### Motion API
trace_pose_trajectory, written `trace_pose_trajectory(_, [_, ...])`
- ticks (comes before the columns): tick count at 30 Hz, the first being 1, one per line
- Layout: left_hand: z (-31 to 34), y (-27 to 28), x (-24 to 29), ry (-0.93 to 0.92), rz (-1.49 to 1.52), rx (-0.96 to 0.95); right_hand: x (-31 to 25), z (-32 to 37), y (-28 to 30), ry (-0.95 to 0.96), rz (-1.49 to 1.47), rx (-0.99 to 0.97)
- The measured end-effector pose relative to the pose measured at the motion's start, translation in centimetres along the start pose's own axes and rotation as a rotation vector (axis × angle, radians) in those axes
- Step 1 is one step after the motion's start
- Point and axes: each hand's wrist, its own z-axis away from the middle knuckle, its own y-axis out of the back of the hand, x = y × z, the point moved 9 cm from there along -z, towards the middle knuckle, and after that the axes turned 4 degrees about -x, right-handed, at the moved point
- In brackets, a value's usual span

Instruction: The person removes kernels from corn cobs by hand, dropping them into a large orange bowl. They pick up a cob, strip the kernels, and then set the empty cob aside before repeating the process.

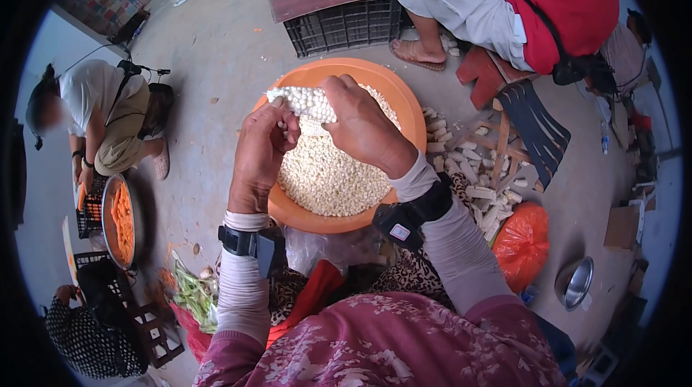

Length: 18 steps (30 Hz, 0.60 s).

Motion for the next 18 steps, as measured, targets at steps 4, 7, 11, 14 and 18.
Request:
trace_pose_trajectory(4, [0.0, 0.4, -0.2, 0.023, -0.012, 0.068, -0.6, 0.2, 0.2, 0.055, 0.052, 0.017])
trace_pose_trajectory(7, [-0.2, 1.1, -0.9, 0.068, 0.028, 0.091, -0.4, 0.3, -0.2, -0.006, 0.077, -0.024])
trace_pose_trajectory(11, [-0.4, 1.8, -1.8, 0.096, 0.063, 0.107, -0.3, 0.3, -0.8, -0.072, 0.151, -0.071])
trace_pose_trajectory(14, [-0.5, 2.0, -2.1, 0.112, 0.091, 0.114, -0.3, 0.2, -0.9, -0.075, 0.168, -0.079])
trace_pose_trajectory(18, [-0.3, 1.9, -1.8, 0.098, 0.067, 0.108, -0.1, 0.2, -1.0, -0.097, 0.185, -0.094])
